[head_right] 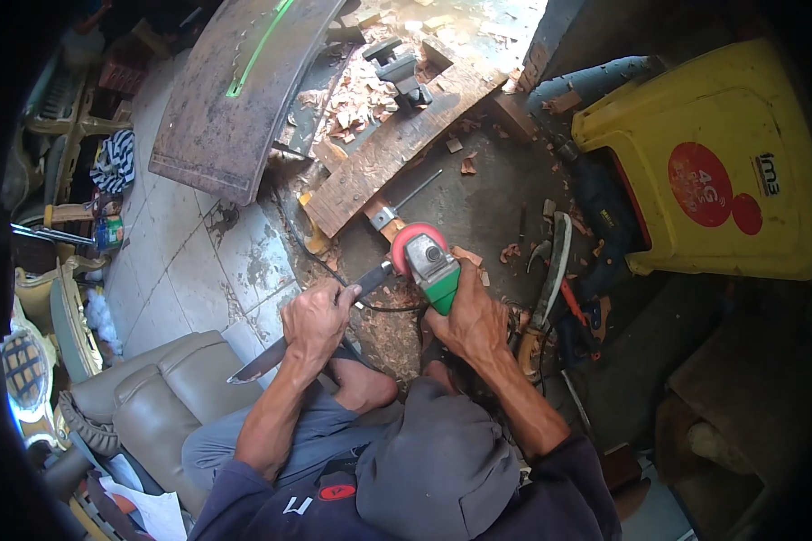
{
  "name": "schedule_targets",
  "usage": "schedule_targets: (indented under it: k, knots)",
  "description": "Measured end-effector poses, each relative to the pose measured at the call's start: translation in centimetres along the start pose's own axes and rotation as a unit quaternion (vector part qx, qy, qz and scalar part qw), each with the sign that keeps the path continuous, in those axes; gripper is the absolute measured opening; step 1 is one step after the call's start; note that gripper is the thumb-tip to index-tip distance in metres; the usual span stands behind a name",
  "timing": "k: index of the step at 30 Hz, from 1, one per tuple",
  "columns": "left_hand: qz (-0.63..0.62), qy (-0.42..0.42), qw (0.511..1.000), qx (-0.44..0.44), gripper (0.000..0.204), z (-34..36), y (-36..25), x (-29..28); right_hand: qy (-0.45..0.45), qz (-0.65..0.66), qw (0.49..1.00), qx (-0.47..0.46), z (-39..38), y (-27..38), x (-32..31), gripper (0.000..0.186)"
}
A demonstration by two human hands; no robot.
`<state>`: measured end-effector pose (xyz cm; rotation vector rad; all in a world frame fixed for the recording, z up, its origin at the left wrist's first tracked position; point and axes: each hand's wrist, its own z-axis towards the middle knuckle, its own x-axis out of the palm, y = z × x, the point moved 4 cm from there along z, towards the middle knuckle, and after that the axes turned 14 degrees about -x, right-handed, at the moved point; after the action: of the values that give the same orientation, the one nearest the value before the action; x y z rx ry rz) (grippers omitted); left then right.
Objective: The person carves a wooden handle with a knife and grinds it with an angle grinder.
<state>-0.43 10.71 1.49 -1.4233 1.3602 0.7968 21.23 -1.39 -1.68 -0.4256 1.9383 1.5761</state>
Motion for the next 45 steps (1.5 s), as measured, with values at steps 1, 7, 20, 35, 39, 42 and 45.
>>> schedule_targets:
  k: [1, 7, 20, 35, 39, 42, 45]
  knots:
    - [0.0, 0.005, 1.0, -0.007, 0.042, 0.2, 0.0, -0.1, -0.001, -0.003, 1.0, 0.013, 0.1, -0.2, 0.3, 0.081]
    - [0.025, 0.055, 0.996, -0.066, 0.042, 0.6, -0.1, 0.0, 0.015, -0.015, 1.0, 0.012, -0.4, -0.5, 1.2, 0.081]
    - [0.033, 0.08, 0.992, -0.089, 0.044, 0.7, 0.6, 0.3, 0.029, -0.031, 0.999, 0.002, -1.3, -0.6, 1.4, 0.086]
    - [-0.003, 0.031, 0.994, -0.102, 0.048, 3.7, -0.3, -2.9, -0.036, -0.07, 0.997, 0.009, 4.3, 0.4, -1.1, 0.088]
    - [-0.012, 0.062, 0.991, -0.119, 0.048, 3.6, -0.5, -3.3, 0.001, -0.057, 0.998, -0.011, 4.3, 0.7, -0.2, 0.089]
    - [0.0, 0.051, 0.992, -0.114, 0.048, 3.3, -0.3, -2.5, -0.008, -0.07, 0.998, 0.001, 3.8, 1.2, 0.0, 0.089]
    - [-0.009, 0.061, 0.99, -0.125, 0.052, 3.5, 0.1, -2.6, -0.009, -0.044, 0.999, 0.003, 3.4, 0.7, 0.1, 0.09]
